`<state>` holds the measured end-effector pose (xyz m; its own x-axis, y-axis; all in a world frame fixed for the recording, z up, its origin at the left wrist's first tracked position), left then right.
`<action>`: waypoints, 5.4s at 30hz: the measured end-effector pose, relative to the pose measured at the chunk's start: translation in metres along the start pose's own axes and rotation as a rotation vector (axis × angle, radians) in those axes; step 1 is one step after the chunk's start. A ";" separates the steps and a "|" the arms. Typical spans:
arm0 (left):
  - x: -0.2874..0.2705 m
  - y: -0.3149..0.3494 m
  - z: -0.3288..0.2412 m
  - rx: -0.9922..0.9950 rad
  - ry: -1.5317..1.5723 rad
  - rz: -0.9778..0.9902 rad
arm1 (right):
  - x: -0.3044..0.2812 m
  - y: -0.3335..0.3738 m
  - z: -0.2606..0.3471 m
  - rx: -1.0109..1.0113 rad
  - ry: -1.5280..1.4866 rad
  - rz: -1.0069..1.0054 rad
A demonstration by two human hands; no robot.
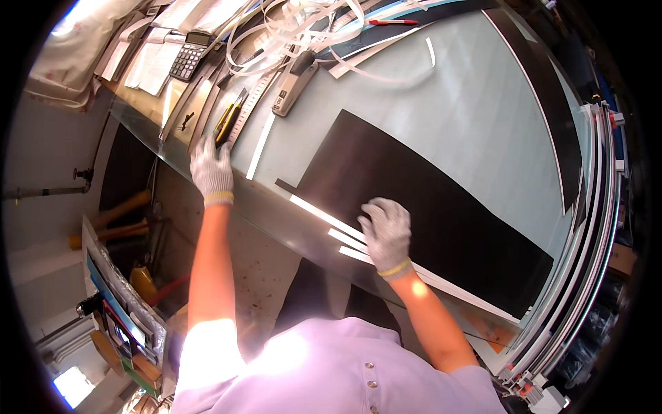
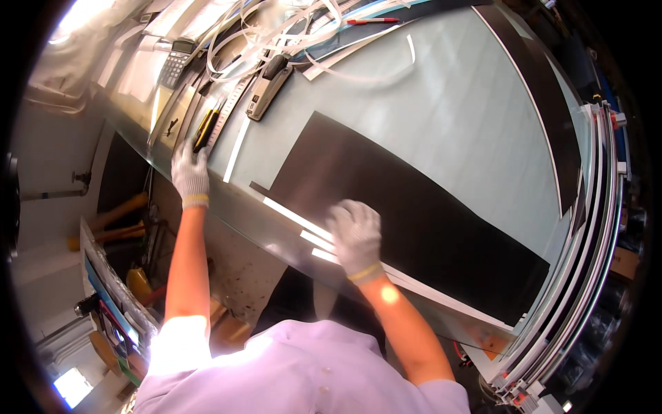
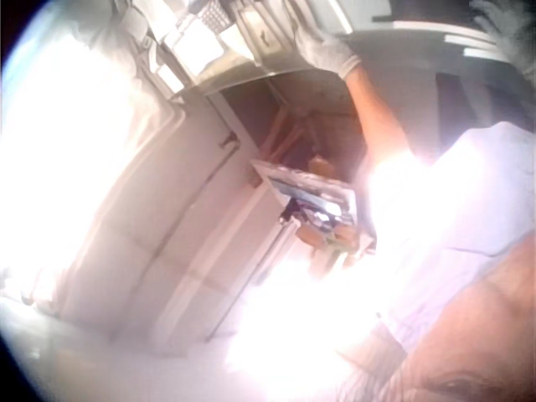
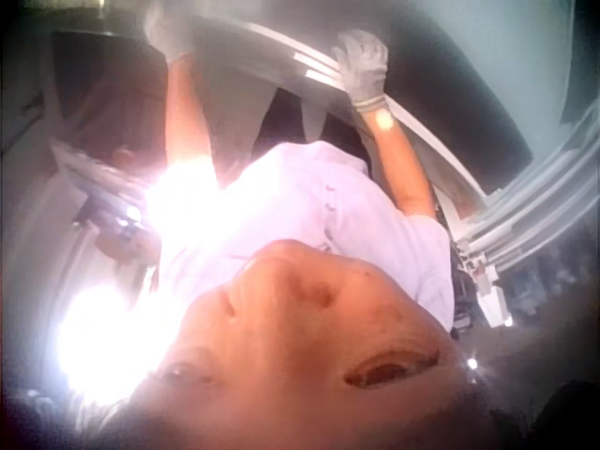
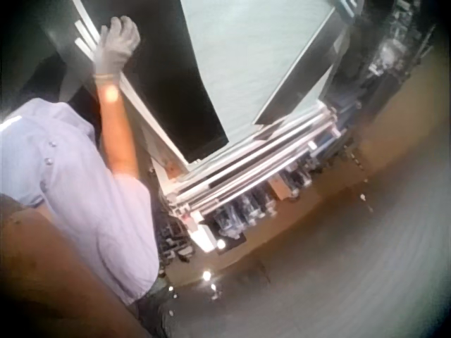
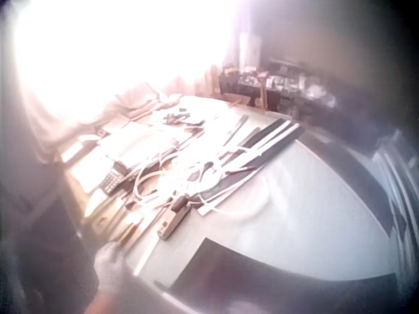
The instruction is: The person applies white edge tape to the sides of dark rectangular panels. They align the tape, smooth it down by hand, and use a utility knife to trim the excess tape flush with the panel edges. The person handles multiple panels, flipping them over to work on different sides.
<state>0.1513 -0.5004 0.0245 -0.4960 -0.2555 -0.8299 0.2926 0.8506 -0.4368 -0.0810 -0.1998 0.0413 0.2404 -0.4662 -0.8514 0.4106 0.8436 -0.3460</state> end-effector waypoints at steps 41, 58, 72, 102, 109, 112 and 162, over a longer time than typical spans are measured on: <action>-0.055 0.140 -0.087 0.057 0.178 0.552 | 0.107 -0.050 0.074 0.195 0.209 0.043; -0.063 0.162 -0.074 0.109 0.119 0.532 | 0.107 -0.050 0.075 0.197 0.233 0.065; -0.020 0.050 -0.070 0.210 0.106 0.435 | 0.107 -0.046 0.073 0.114 0.099 -0.073; 0.015 -0.103 0.136 -0.016 -0.035 0.240 | 0.123 -0.048 0.118 -0.383 0.194 0.269; -0.050 0.026 0.052 -0.713 1.487 0.124 | 0.101 -0.055 0.151 0.379 -0.783 0.305; -0.096 0.115 -0.011 -0.848 1.887 0.203 | 0.071 -0.049 0.189 0.487 -1.149 0.503; -0.186 0.666 0.195 -0.891 0.680 0.555 | -0.143 0.416 0.115 0.204 -0.173 0.678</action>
<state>0.5984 0.0242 -0.1799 -0.8821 0.3000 -0.3632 0.0745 0.8502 0.5212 0.1567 0.1874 0.0640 0.6284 0.0918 -0.7724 0.2738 0.9033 0.3302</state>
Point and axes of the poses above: each hand's wrist, its own y-axis away from the middle knuckle, its own x-axis out of the palm, z = x × y, the point moved 2 cm from there along -y, towards the middle knuckle, and after that the axes turned 10 degrees about y, right-handed, at the moved point
